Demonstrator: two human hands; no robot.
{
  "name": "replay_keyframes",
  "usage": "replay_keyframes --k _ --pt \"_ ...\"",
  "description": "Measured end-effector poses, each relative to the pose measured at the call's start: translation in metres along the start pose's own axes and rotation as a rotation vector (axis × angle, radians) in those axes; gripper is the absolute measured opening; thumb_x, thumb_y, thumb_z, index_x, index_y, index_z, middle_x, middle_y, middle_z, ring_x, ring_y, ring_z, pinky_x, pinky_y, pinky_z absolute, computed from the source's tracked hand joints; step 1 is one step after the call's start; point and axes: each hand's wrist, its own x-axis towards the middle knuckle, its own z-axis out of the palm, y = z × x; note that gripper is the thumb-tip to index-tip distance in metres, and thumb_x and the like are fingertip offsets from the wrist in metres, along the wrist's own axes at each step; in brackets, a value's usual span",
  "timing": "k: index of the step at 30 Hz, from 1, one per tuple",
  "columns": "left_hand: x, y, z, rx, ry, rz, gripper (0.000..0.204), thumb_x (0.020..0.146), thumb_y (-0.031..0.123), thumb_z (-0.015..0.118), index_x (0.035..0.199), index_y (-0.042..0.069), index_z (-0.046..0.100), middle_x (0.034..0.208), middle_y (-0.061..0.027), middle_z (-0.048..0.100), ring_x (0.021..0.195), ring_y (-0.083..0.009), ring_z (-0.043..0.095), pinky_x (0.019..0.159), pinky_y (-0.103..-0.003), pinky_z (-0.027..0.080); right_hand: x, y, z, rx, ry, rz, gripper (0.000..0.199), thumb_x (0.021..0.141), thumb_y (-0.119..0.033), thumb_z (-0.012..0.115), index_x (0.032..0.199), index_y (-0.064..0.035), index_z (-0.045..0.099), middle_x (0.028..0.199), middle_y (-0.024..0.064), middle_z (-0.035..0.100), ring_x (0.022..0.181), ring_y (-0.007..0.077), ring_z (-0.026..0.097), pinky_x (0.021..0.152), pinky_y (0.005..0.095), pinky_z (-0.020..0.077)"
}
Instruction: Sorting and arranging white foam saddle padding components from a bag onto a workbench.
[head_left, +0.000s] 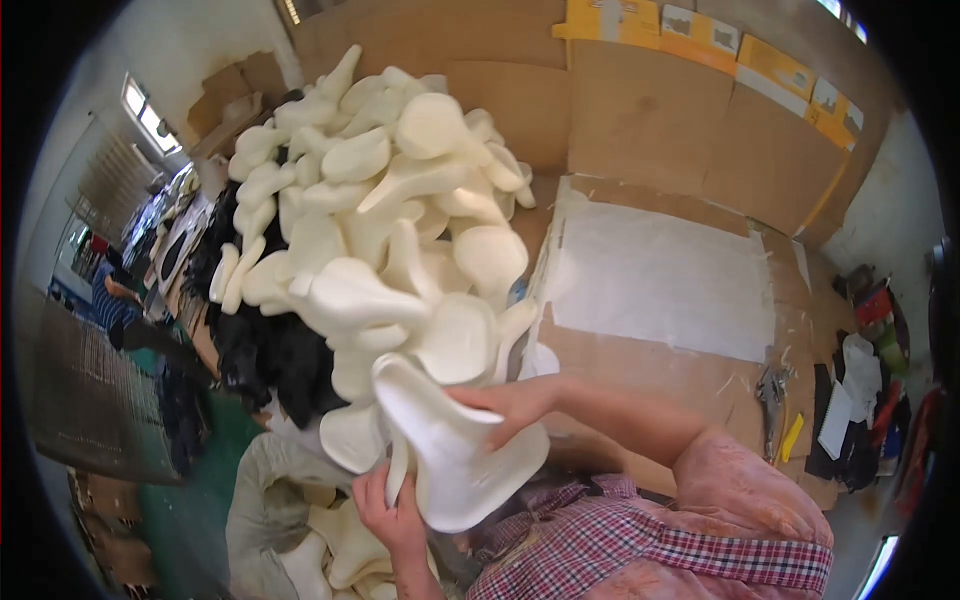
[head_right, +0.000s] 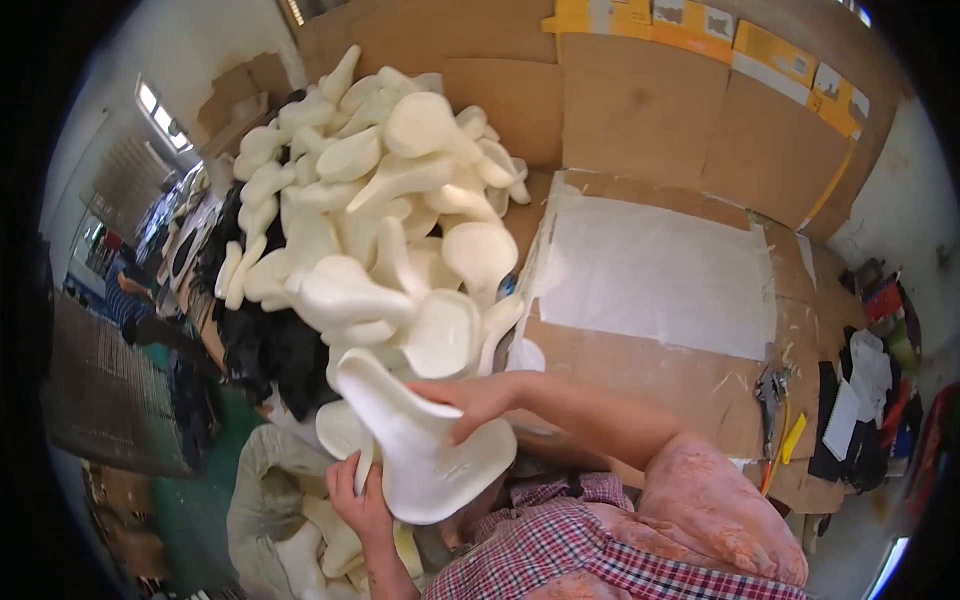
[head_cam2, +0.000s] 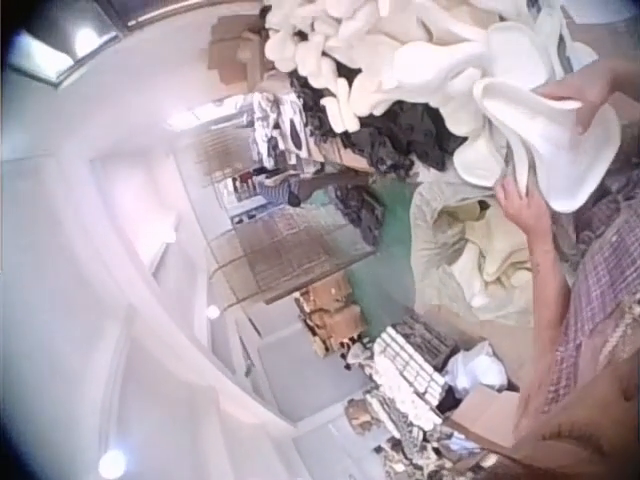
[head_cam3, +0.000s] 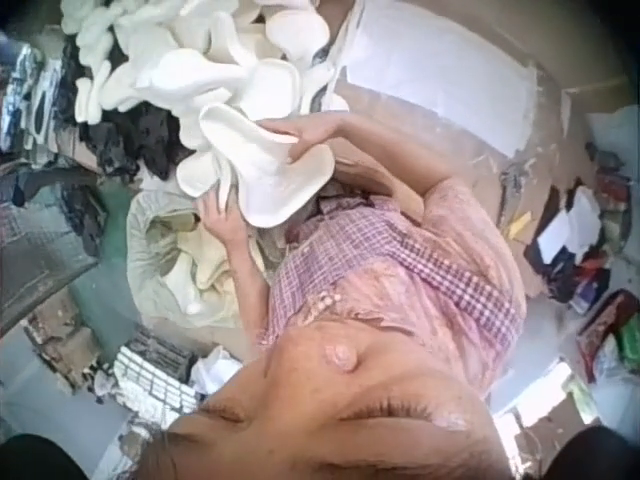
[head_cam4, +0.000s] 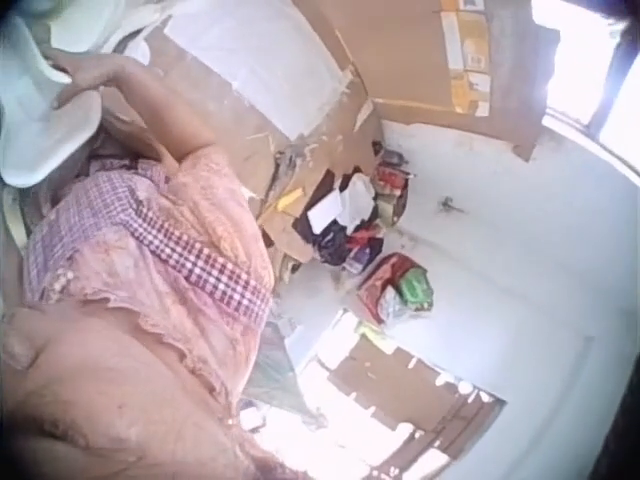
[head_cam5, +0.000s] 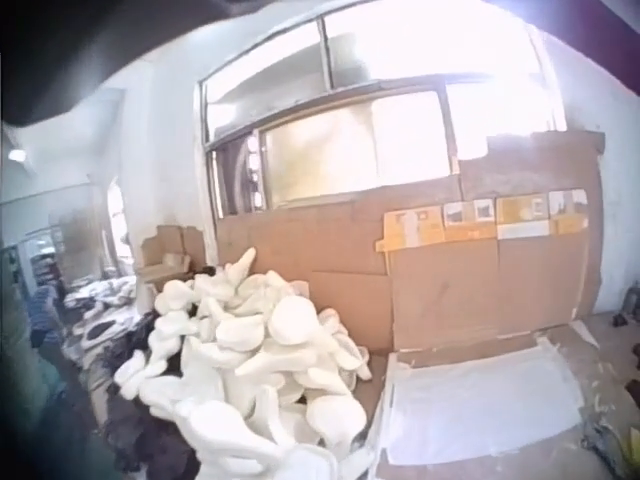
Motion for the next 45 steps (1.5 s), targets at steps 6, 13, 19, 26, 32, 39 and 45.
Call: replay_keyframes --k 6,13,19,26,32,39,45 --pt "0.103 0.053 0.181 -0.095 -0.476 0.288 0.026 0.074 0.007 0.064 0.100 0.001 0.061 0.096 -0.0149 0.059 0.088 -0.0316 0.055 0.081 -0.036 0.043 -0.127 -0.012 -0.108 -0.215 0.494 0.098 0.072 0.073 -0.011 0.062 0.136 -0.0051 0.030 0.129 0.0144 0.043 0.119 0.0235 0.041 0.100 0.0343 0.0330" --pt "0.172 0.145 0.436 -0.110 -0.610 0.397 0.031 0.076 0.016 0.062 0.106 0.008 0.062 0.104 -0.0128 0.061 0.091 -0.0353 0.053 0.082 -0.042 0.042 -0.251 0.011 -0.241 -0.527 1.220 0.073 0.054 0.073 -0.002 0.064 0.124 -0.0051 0.047 0.108 0.0098 0.053 0.106 0.0214 0.051 0.092 0.0325 0.0408" --pt "0.222 0.198 0.577 -0.411 -0.620 0.379 0.034 0.081 0.017 0.057 0.113 0.004 0.058 0.113 -0.0132 0.059 0.108 -0.0295 0.053 0.092 -0.037 0.040 -0.296 0.034 -0.348 -0.725 1.441 0.179 0.049 0.072 -0.005 0.067 0.118 -0.0046 0.051 0.105 0.0141 0.055 0.100 0.0282 0.054 0.087 0.0350 0.0450" --pt "0.194 0.133 0.525 -0.302 -0.695 0.141 0.033 0.083 0.010 0.056 0.115 0.002 0.055 0.112 -0.0136 0.059 0.105 -0.0257 0.056 0.091 -0.034 0.043 -0.367 0.161 -0.428 -1.341 1.570 0.597 0.050 0.077 -0.032 0.065 0.117 -0.0040 0.055 0.119 0.0171 0.055 0.112 0.0313 0.051 0.094 0.0393 0.0404" --pt "0.164 -0.027 0.299 -0.454 -0.293 -0.288 0.020 0.084 0.006 0.057 0.103 -0.002 0.060 0.090 -0.0089 0.065 0.080 -0.0146 0.063 0.074 -0.026 0.049 -0.368 0.136 -0.378 -0.756 1.756 0.248 0.035 0.089 -0.019 0.058 0.118 0.0001 0.054 0.108 0.0105 0.061 0.097 0.0175 0.058 0.087 0.0289 0.0455" --pt "0.025 -0.231 -0.019 0.201 0.141 -0.931 0.020 0.082 0.008 0.056 0.100 -0.001 0.059 0.087 -0.0083 0.063 0.070 -0.0129 0.061 0.060 -0.024 0.048 -0.073 0.127 -0.150 -0.420 0.872 0.221 0.023 0.085 -0.004 0.057 0.107 -0.0005 0.059 0.093 0.0065 0.063 0.082 0.0123 0.058 0.077 0.0265 0.0472" --pt "-0.044 -0.217 -0.138 -0.660 0.543 -0.896 0.013 0.079 0.007 0.055 0.091 0.004 0.061 0.083 -0.0084 0.064 0.070 -0.0204 0.063 0.060 -0.029 0.050 0.132 0.058 0.070 -0.083 0.018 -0.027 0.022 0.083 -0.009 0.057 0.104 -0.0020 0.058 0.095 0.0130 0.062 0.085 0.0243 0.060 0.073 0.0320 0.0487"
